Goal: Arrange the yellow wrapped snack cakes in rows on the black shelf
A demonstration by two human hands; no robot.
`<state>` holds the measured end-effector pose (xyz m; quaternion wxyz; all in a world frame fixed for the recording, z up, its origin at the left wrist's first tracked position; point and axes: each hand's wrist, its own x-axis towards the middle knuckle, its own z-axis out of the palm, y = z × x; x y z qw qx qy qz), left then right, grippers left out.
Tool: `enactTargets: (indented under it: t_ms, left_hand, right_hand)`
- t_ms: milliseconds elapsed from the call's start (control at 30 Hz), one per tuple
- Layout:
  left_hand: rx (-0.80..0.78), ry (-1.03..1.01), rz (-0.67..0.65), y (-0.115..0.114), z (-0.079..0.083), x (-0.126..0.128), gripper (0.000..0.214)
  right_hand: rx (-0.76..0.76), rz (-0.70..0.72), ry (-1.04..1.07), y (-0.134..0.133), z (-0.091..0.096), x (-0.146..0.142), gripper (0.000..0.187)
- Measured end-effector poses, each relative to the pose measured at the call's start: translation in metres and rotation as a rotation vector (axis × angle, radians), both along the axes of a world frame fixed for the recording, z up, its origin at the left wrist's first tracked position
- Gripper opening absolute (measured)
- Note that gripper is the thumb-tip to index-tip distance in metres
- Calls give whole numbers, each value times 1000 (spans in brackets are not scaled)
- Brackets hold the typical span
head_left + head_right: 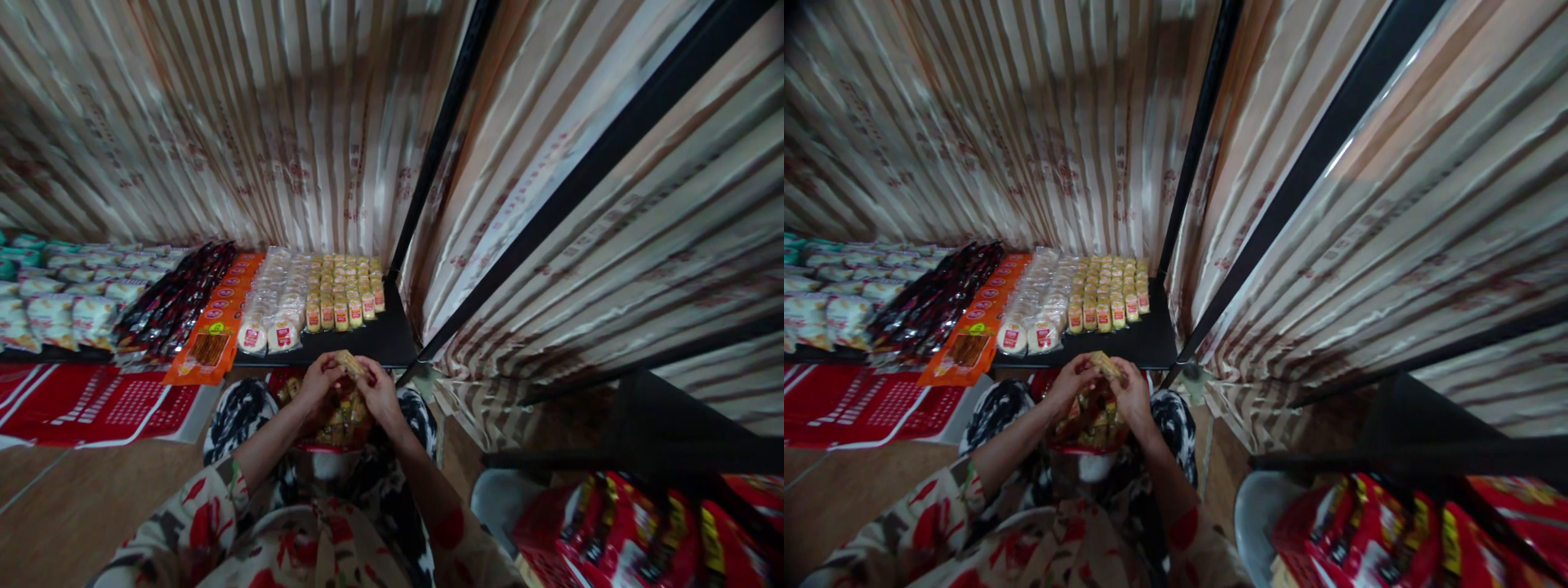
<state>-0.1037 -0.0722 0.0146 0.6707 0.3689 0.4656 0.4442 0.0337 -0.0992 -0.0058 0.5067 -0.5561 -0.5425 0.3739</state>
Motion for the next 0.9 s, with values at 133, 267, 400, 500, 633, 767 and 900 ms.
enactTargets:
  t_ms: [133, 267, 400, 500, 633, 767, 900]
  left_hand:
    - [-183, -240, -40, -2, 14, -6, 22]
    - [-296, -421, -36, -6, 22, -9, 16]
    - [-144, -368, 39, -9, 21, -7, 18]
    - [-133, -284, 31, -8, 20, -5, 28]
    - [-130, -243, 3, -2, 21, -1, 38]
    - [-138, -221, 36, 3, 23, 8, 36]
    - [-103, -195, 72, 4, 14, 22, 34]
  right_hand:
    - [163, 9, -330, 0, 17, 8, 33]
    - [287, 50, -559, -5, 24, 8, 37]
    - [339, 24, -612, -12, 19, 3, 44]
    - [336, -55, -540, -13, 15, 4, 45]
    - [210, -170, -250, -6, 7, 9, 37]
    - [-74, -183, 244, 1, 0, 10, 48]
    - [-158, -122, 381, 4, -2, 5, 56]
